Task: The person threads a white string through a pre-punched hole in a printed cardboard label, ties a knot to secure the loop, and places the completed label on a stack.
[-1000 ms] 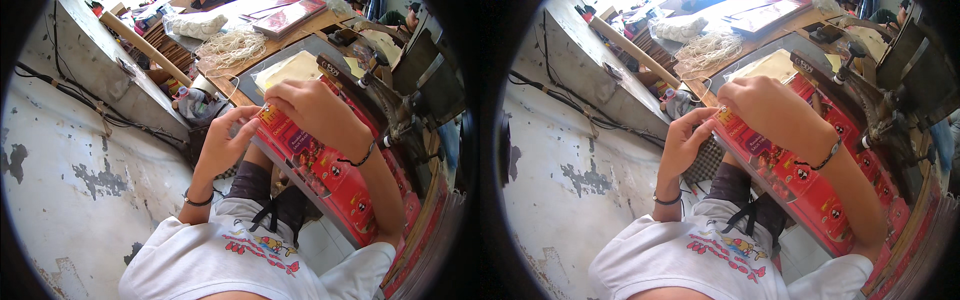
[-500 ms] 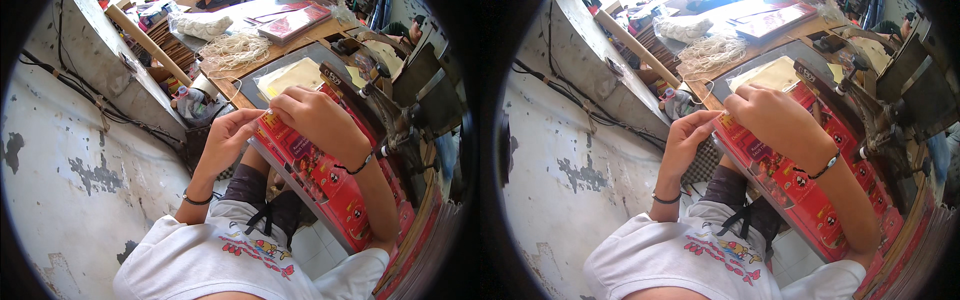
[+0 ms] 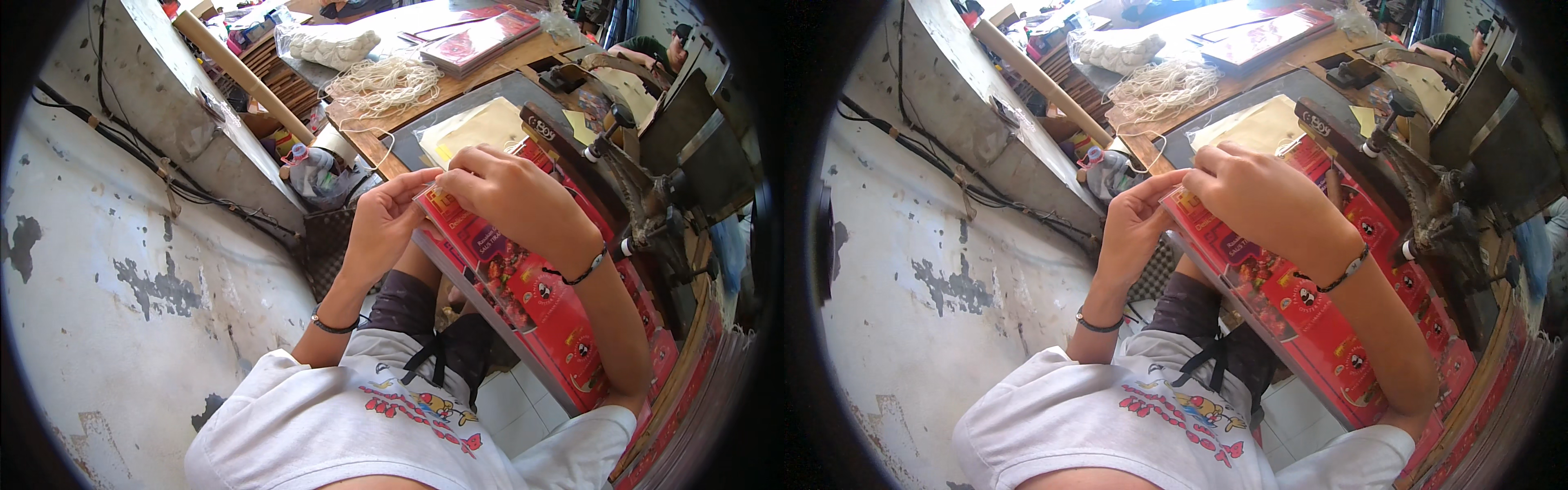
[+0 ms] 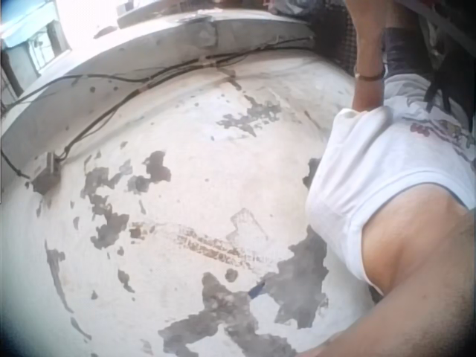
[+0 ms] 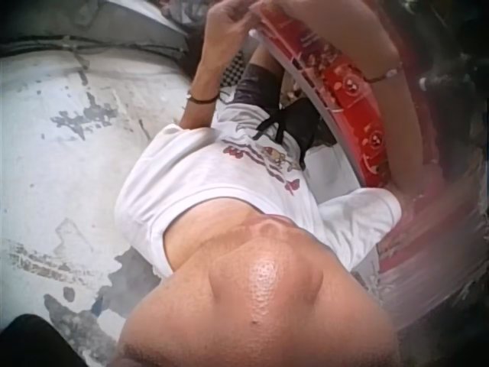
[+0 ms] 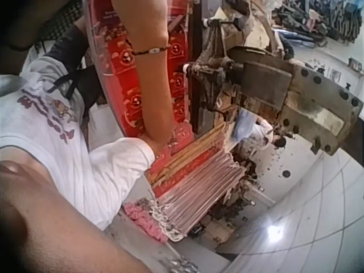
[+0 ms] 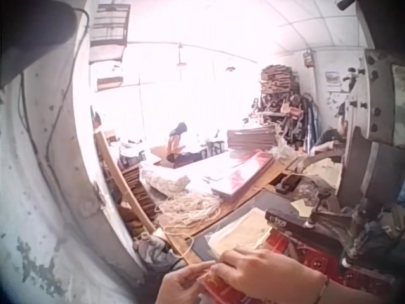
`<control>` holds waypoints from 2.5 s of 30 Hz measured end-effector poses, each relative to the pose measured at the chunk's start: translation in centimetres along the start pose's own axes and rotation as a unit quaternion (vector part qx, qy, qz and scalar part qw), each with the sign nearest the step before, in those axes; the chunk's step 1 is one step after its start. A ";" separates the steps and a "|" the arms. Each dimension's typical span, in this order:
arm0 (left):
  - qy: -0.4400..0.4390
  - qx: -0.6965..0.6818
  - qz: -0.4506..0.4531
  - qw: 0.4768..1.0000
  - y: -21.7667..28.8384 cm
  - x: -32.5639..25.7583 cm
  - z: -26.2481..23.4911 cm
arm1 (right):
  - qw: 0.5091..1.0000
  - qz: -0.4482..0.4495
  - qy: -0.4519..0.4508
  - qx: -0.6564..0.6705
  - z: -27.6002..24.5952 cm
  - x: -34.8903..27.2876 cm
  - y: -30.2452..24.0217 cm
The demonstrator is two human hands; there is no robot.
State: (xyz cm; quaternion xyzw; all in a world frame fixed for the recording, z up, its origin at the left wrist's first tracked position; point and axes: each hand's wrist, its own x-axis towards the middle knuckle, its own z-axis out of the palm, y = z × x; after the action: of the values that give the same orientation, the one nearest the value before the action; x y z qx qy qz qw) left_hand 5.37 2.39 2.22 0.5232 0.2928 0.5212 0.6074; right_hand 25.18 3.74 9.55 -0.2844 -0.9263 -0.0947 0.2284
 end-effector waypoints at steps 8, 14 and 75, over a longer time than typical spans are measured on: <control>-0.013 -0.061 -0.080 0.995 0.1 0.3 -0.5 | 0.994 0.048 -0.087 0.044 -1.2 0.0 -0.4; -0.018 -0.006 -0.075 0.997 -0.1 0.5 -0.8 | 0.994 0.045 -0.090 0.032 -1.3 0.0 -0.5; 0.178 -0.143 0.151 0.962 -0.7 1.2 -6.3 | 0.962 0.140 -0.225 0.063 -2.3 -1.3 2.2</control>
State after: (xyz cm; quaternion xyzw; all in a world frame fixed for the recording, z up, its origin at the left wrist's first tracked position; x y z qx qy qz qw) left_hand 0.26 5.63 0.04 0.3677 0.2365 0.7279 0.5282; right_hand 28.21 4.26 11.05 -0.4102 -0.9088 0.0629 0.0421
